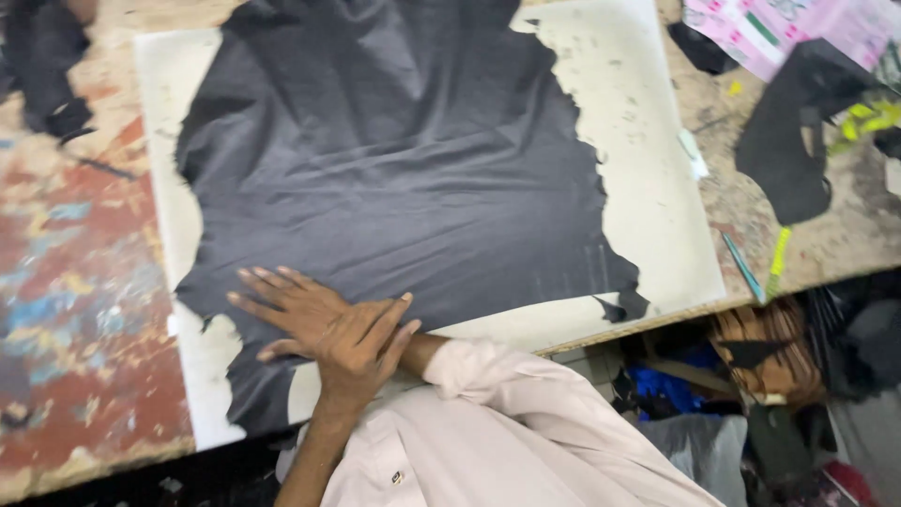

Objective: The person places a printed pattern on a black fabric sheet, traces its outline with a marker, and cuts the fabric along the traced line using a rotary cutter. The person repeats this process for additional pieces, adjusting the pattern and fabric as needed.

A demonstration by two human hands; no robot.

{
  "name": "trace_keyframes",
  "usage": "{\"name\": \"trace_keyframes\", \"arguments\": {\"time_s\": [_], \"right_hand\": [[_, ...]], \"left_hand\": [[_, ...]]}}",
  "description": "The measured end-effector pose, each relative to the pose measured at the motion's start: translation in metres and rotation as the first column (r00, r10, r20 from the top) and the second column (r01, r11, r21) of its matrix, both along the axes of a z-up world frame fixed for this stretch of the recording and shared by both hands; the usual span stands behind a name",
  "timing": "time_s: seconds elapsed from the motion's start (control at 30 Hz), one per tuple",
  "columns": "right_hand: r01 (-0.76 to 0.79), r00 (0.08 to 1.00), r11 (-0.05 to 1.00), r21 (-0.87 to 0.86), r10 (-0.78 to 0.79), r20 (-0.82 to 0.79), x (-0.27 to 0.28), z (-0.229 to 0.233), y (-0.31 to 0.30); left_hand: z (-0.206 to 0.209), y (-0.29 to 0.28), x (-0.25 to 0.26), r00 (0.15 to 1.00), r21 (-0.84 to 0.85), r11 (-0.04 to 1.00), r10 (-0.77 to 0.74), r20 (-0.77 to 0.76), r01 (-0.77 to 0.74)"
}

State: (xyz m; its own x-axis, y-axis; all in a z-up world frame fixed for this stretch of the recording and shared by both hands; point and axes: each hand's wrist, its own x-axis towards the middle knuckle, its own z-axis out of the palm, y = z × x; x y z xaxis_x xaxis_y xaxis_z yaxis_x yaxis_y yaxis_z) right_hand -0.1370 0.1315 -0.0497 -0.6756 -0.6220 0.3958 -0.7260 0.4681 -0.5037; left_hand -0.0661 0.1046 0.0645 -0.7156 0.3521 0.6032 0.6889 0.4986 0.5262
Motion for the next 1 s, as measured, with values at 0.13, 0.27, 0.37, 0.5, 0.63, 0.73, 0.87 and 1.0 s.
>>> {"name": "trace_keyframes", "arguments": {"time_s": [0.13,0.27,0.37,0.5,0.63,0.73,0.87,1.0], "right_hand": [[0.488,0.856,0.830,0.271,-0.515,0.034,0.054,0.012,0.207],[0.751,0.547,0.441,0.491,-0.833,-0.089,0.084,0.021,0.374],[0.781,0.473,0.375,0.500,-0.877,-0.080,0.094,0.021,0.413],[0.812,0.440,0.373,0.449,-0.896,-0.052,0.088,0.017,0.418],[0.939,0.226,0.227,0.258,-0.974,0.034,0.095,0.005,0.421],[0.954,0.146,0.149,0.259,-0.989,0.032,0.101,0.000,0.422],[0.935,0.143,0.130,0.330,-0.990,-0.013,0.092,0.007,0.422],[0.931,0.138,0.122,0.345,-0.990,-0.020,0.090,0.008,0.420]], "left_hand": [[-0.006,0.029,-0.026,0.917,-0.075,0.962,-0.225,0.331,0.263],[-0.029,0.070,-0.043,0.646,-0.136,0.685,-0.575,0.502,0.716],[-0.056,0.100,-0.050,0.423,-0.188,0.394,-0.680,0.598,0.900],[-0.094,0.144,-0.095,0.323,-0.376,0.171,-0.861,0.392,0.911],[-0.095,0.209,-0.200,0.312,-0.557,0.148,-0.926,0.212,0.817],[-0.089,0.277,-0.302,0.556,-0.606,0.408,-0.829,0.068,0.683],[-0.088,0.347,-0.369,0.819,-0.589,0.613,-0.552,0.158,0.527],[-0.086,0.361,-0.368,0.879,-0.573,0.709,-0.476,0.041,0.411]]}}
